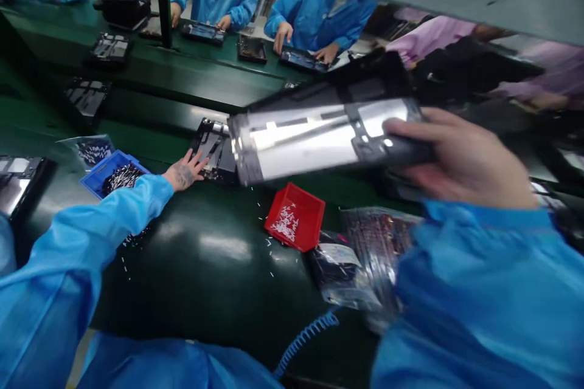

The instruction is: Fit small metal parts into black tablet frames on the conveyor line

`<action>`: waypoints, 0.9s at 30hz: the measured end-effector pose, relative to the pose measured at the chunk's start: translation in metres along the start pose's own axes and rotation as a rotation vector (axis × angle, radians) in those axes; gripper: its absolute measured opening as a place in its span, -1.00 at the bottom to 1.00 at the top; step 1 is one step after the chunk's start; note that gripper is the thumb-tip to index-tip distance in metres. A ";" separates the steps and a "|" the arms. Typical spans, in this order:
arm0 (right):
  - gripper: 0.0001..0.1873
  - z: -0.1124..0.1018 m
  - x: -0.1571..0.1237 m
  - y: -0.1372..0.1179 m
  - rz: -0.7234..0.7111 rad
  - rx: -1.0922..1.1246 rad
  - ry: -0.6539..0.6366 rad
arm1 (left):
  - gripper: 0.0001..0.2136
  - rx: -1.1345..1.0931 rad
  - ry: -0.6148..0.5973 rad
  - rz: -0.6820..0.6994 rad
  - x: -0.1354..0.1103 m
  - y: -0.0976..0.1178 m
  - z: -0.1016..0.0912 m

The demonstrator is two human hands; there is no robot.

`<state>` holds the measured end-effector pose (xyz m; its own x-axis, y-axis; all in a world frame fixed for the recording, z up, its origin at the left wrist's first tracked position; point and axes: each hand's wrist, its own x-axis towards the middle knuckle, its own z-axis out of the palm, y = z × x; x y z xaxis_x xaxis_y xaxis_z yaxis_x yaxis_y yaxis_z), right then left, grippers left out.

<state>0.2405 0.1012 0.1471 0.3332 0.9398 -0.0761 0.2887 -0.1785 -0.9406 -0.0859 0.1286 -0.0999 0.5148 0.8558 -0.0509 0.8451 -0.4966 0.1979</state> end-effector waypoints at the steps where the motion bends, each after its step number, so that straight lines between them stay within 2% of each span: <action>1: -0.67 -0.010 -0.015 0.007 0.091 0.047 -0.044 | -0.45 0.003 -0.030 -0.022 0.014 -0.007 -0.004; 2: -0.69 -0.015 -0.029 0.016 0.185 0.070 -0.103 | -0.46 0.005 -0.058 -0.045 0.026 -0.013 -0.008; 4: -0.71 -0.010 -0.052 0.042 0.350 0.078 -0.269 | -0.48 0.008 -0.106 -0.082 0.045 -0.018 -0.018; 7: -0.65 0.023 -0.071 0.086 0.485 0.056 -0.613 | -0.45 0.009 -0.148 -0.105 0.051 -0.018 -0.042; 9: -0.60 0.050 -0.073 0.110 0.498 0.022 -0.834 | -0.41 0.013 -0.143 -0.112 0.030 -0.015 -0.064; 11: -0.58 0.074 -0.068 0.130 0.421 -0.054 -0.961 | -0.45 -0.009 -0.075 -0.106 -0.015 -0.009 -0.087; 12: -0.58 0.085 -0.064 0.138 0.332 -0.127 -0.974 | -0.52 -0.069 0.030 -0.085 -0.046 -0.005 -0.095; 14: -0.60 0.105 -0.055 0.153 0.085 -0.351 -0.929 | -0.65 -0.189 0.145 -0.117 -0.120 0.005 -0.100; 15: -0.63 0.115 -0.051 0.159 -0.049 -0.493 -0.883 | -0.68 -0.244 0.162 -0.205 -0.158 0.011 -0.096; 17: -0.68 0.132 -0.048 0.171 -0.243 -0.740 -0.807 | -0.72 -0.292 0.181 -0.397 -0.228 0.019 -0.077; 19: -0.69 0.143 -0.055 0.179 -0.345 -0.858 -0.726 | -0.75 -0.297 0.196 -0.498 -0.278 0.024 -0.050; 21: -0.66 0.144 -0.071 0.182 -0.433 -0.828 -0.593 | -0.76 -0.292 0.242 -0.595 -0.305 0.026 -0.025; 23: -0.62 0.132 -0.097 0.180 -0.515 -0.719 -0.463 | -0.78 -0.288 0.285 -0.664 -0.313 0.027 -0.007; 25: -0.58 0.108 -0.128 0.177 -0.533 -0.605 -0.393 | -0.81 -0.284 0.306 -0.701 -0.310 0.028 0.003; 27: -0.59 0.075 -0.161 0.180 -0.471 -0.539 -0.329 | -0.82 -0.279 0.314 -0.726 -0.303 0.029 0.008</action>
